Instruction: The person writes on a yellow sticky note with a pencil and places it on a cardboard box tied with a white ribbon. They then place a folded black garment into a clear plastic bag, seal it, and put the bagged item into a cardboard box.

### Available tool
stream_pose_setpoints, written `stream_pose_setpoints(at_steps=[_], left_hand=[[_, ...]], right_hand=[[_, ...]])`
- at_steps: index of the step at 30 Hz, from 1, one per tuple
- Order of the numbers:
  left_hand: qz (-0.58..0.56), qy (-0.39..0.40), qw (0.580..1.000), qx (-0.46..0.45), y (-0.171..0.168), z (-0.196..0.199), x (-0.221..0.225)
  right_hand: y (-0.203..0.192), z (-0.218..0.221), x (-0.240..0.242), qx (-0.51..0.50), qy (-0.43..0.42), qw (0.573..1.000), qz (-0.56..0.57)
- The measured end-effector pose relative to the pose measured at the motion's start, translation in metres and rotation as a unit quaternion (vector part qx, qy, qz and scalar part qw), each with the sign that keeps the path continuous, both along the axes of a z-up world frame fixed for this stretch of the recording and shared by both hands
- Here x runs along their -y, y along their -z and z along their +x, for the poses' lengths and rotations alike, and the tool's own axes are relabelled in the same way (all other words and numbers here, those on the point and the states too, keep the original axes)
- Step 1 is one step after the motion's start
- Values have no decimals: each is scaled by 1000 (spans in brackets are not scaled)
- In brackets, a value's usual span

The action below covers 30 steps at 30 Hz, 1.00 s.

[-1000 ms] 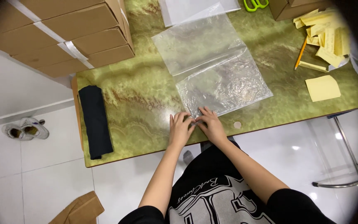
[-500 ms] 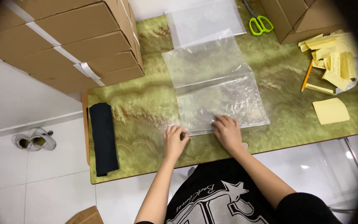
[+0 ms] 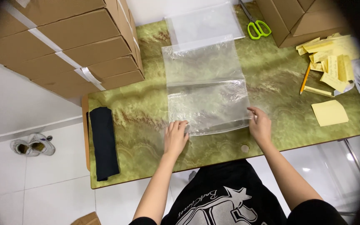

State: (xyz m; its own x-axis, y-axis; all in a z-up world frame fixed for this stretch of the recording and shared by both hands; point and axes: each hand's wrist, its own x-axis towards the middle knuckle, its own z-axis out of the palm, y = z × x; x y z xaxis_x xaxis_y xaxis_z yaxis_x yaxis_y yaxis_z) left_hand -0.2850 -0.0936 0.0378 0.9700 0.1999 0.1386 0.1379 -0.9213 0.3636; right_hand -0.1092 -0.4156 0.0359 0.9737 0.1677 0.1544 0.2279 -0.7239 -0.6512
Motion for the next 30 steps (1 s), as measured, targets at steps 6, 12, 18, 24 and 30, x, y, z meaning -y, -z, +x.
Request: stream_pose_setpoints(at_steps=[6, 12, 18, 24, 30], left_hand=[[-70, 3, 997, -19, -6, 45, 20], [-73, -16, 990, 123, -61, 79, 30], [-86, -25, 968, 234, -112, 92, 38], [-117, -19, 936, 331, -150, 93, 39], [-138, -4, 912, 386, -162, 91, 34]], right_hand=[[-33, -5, -22, -7, 7, 994, -108], [-58, -55, -87, 196, -207, 957, 50], [-90, -19, -150, 107, -227, 968, 17], [-22, 85, -201, 138, -200, 951, -190], [-86, 65, -238, 78, -109, 860, -492]])
